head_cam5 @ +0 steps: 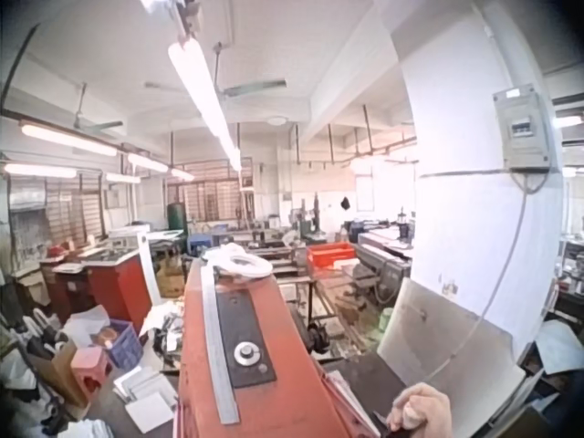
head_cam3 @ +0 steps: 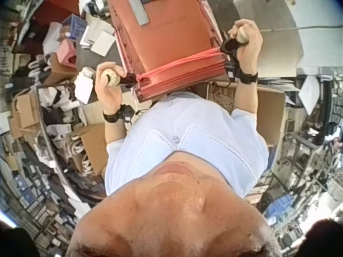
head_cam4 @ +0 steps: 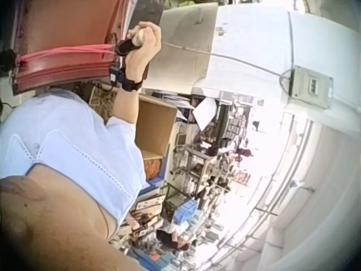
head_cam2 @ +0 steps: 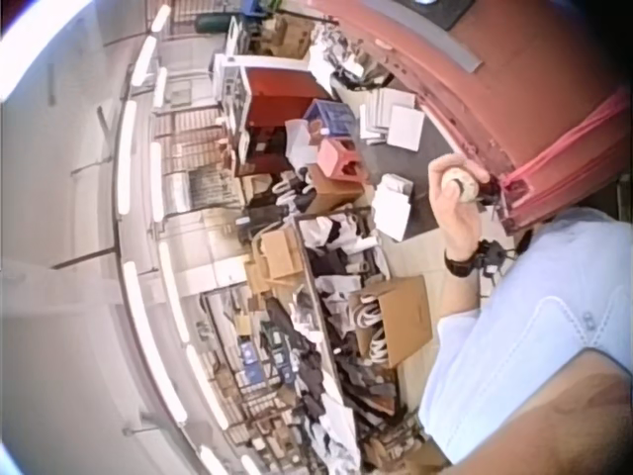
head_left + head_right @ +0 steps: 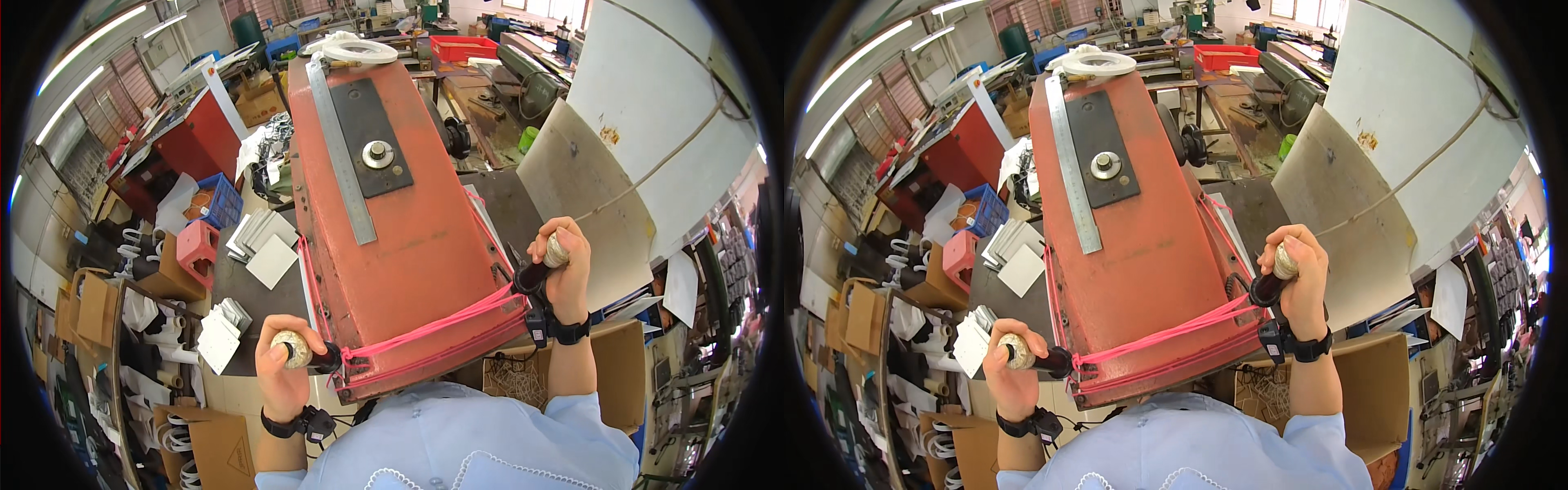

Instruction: Using a manual clicker press to die-cut leather or material pieces for manufacturing.

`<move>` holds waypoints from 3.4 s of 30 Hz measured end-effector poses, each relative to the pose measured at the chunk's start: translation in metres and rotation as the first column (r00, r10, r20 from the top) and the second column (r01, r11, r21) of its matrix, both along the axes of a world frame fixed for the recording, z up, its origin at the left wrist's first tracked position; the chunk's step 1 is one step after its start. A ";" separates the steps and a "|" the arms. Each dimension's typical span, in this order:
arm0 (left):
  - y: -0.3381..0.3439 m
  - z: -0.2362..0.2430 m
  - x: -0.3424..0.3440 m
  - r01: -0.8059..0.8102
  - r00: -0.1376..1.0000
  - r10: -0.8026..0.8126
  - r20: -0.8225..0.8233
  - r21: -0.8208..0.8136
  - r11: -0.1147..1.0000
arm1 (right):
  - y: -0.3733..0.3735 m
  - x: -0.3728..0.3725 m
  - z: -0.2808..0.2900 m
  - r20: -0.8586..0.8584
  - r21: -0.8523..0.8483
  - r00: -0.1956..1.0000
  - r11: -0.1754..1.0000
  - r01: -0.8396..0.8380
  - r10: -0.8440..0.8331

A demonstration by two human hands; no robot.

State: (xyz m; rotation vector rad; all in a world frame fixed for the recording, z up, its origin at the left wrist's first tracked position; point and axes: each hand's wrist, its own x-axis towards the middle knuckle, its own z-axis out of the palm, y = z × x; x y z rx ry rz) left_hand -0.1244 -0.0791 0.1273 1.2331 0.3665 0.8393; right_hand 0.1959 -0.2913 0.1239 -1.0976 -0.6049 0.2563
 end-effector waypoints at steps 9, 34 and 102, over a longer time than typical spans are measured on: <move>-0.008 0.008 0.004 0.062 0.995 -0.071 0.068 0.126 0.990 | 0.004 0.012 0.005 0.032 0.046 0.999 0.998 0.039 -0.040; 0.054 -0.090 0.095 0.454 0.825 0.221 -0.519 0.844 0.287 | -0.002 -0.021 0.007 0.338 -0.147 0.908 0.939 0.310 -0.247; 0.127 -0.010 -0.070 -0.091 0.910 0.147 -0.389 0.159 0.983 | -0.029 -0.046 -0.088 -0.118 -0.665 0.981 0.721 -0.192 0.152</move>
